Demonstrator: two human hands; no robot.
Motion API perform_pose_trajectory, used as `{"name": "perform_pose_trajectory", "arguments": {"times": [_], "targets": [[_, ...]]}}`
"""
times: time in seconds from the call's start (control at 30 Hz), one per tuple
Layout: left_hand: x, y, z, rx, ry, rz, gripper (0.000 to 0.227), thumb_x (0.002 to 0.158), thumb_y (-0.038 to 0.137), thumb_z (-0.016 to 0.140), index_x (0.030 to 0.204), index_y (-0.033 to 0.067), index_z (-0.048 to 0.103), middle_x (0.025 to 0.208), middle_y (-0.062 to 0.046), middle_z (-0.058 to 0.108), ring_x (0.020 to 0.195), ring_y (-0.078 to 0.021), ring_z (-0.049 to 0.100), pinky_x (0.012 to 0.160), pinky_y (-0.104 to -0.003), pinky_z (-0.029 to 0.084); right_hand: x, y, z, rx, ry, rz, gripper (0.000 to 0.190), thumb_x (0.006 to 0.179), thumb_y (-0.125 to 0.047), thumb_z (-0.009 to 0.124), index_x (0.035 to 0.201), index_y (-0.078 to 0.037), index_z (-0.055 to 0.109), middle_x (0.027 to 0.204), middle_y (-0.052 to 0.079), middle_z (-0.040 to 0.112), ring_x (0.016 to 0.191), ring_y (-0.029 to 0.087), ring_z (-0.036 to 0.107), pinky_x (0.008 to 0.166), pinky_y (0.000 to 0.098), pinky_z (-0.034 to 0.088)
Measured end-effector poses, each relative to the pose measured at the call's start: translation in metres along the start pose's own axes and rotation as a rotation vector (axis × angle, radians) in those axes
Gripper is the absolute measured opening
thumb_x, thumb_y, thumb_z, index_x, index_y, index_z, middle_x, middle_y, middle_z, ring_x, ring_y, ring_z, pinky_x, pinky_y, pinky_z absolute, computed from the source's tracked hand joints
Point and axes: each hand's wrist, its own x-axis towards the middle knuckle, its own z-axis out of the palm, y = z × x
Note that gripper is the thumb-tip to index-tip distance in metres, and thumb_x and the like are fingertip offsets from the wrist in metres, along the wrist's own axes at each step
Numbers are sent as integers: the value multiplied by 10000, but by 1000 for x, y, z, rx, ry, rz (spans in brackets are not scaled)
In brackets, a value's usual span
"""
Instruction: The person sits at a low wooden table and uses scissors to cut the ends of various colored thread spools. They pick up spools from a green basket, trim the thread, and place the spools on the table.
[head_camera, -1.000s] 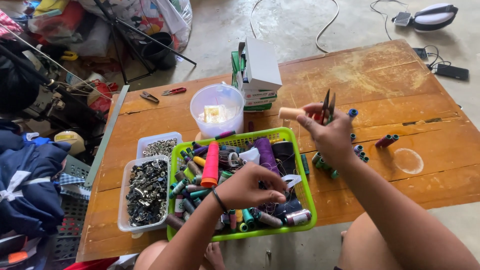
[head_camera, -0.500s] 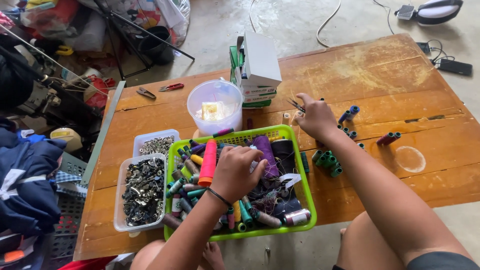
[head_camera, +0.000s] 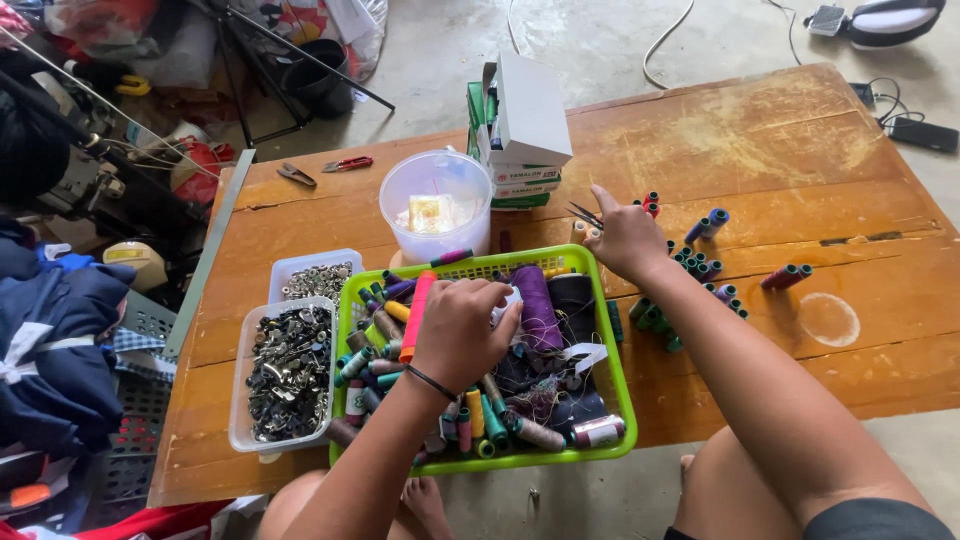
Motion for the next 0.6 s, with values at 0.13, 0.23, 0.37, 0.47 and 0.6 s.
{"name": "perform_pose_trajectory", "arguments": {"times": [0.13, 0.23, 0.37, 0.47, 0.6], "targets": [[-1, -5, -2, 15, 28, 3, 182, 896, 287, 715, 1002, 151, 771, 782, -12, 748, 796, -257, 745, 833, -412, 509, 1, 7, -13, 59, 35, -38, 766, 842, -250, 745, 1551, -148, 474, 1089, 210, 755, 1039, 478, 705, 901, 615, 560], [1, -8, -7, -10, 26, -21, 161, 895, 258, 725, 987, 139, 780, 772, -21, 754, 773, -260, 745, 806, -410, 517, -13, 3, -26, 121, 202, -179, 685, 759, -232, 839, 1381, -42, 624, 1029, 236, 759, 1014, 490, 692, 908, 617, 539], [5, -12, -9, -209, 60, -105, 113, 887, 252, 739, 956, 174, 784, 758, -1, 761, 744, -215, 754, 727, -350, 554, -54, -20, -34, 247, 449, -493, 310, 753, -120, 853, 1039, -78, 742, 877, 116, 736, 851, 339, 710, 814, 443, 566], [6, -11, -9, -526, 26, -253, 116, 886, 189, 724, 963, 154, 803, 751, -34, 779, 703, -182, 759, 684, -295, 578, -95, -45, -26, 341, 320, -702, 189, 744, -137, 861, 900, -144, 754, 817, 34, 748, 775, 270, 732, 745, 378, 589], [9, -16, 6, -961, -65, -426, 215, 963, 209, 639, 1028, 85, 802, 817, -73, 790, 720, -157, 730, 697, -277, 559, -135, -81, -24, 307, 79, -963, 252, 651, -138, 870, 857, -141, 726, 904, 74, 757, 811, 345, 749, 670, 469, 612]]}}
